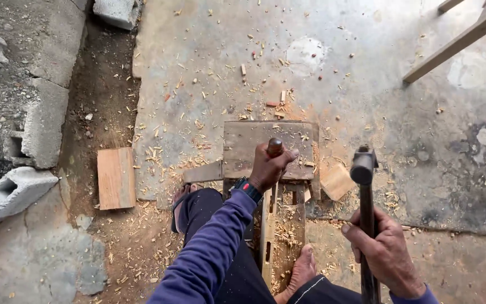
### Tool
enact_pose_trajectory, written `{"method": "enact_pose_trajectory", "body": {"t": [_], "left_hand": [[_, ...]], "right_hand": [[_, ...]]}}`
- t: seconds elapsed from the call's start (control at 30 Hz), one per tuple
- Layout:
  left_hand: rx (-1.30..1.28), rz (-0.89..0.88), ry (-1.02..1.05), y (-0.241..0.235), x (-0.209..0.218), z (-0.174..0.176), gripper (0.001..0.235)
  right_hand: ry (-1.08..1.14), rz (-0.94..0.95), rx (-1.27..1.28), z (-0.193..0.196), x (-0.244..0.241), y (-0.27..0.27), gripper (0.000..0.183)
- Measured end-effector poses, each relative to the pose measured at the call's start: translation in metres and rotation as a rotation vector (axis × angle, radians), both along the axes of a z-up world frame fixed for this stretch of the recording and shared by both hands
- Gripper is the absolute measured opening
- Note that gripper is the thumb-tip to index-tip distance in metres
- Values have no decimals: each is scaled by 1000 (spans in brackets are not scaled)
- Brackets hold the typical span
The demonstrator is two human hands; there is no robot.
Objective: The person uses a hammer and chisel to carve a small wooden block placed on a wooden workbench. They repeatedly strike the chisel to shape the wood, occasionally adjusting the block's position.
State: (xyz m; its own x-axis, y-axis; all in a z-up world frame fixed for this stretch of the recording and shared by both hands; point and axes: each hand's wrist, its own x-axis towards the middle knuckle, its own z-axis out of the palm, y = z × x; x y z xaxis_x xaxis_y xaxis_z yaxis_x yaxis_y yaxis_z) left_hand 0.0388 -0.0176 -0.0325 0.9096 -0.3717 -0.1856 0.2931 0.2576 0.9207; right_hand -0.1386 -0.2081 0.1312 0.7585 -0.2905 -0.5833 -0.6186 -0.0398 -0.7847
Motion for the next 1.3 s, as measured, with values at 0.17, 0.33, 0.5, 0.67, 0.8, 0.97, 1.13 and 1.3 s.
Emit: {"method": "enact_pose_trajectory", "body": {"t": [0.17,0.33,0.5,0.67,0.8,0.97,1.13,1.3], "left_hand": [[27,29,26,3,4,0,30],[68,63,-77,-1,-7,-10,26],[201,150,-292,6,-31,5,24],[64,166,-123,4,-23,12,23],[120,171,-160,0,-24,0,24],[-107,132,26,-10,-32,-25,17],[96,182,-3,-11,-5,-11,20],[163,157,7,-15,-2,-20,23]], "right_hand": [[71,102,-137,9,22,16,18],[49,344,-402,13,49,24,25],[43,461,-607,31,85,22,27],[-238,392,-623,78,147,34,18],[-168,492,-535,33,149,28,13],[368,991,-791,38,178,51,20],[326,766,-737,60,231,36,24],[297,935,-754,-21,214,10,13]]}}
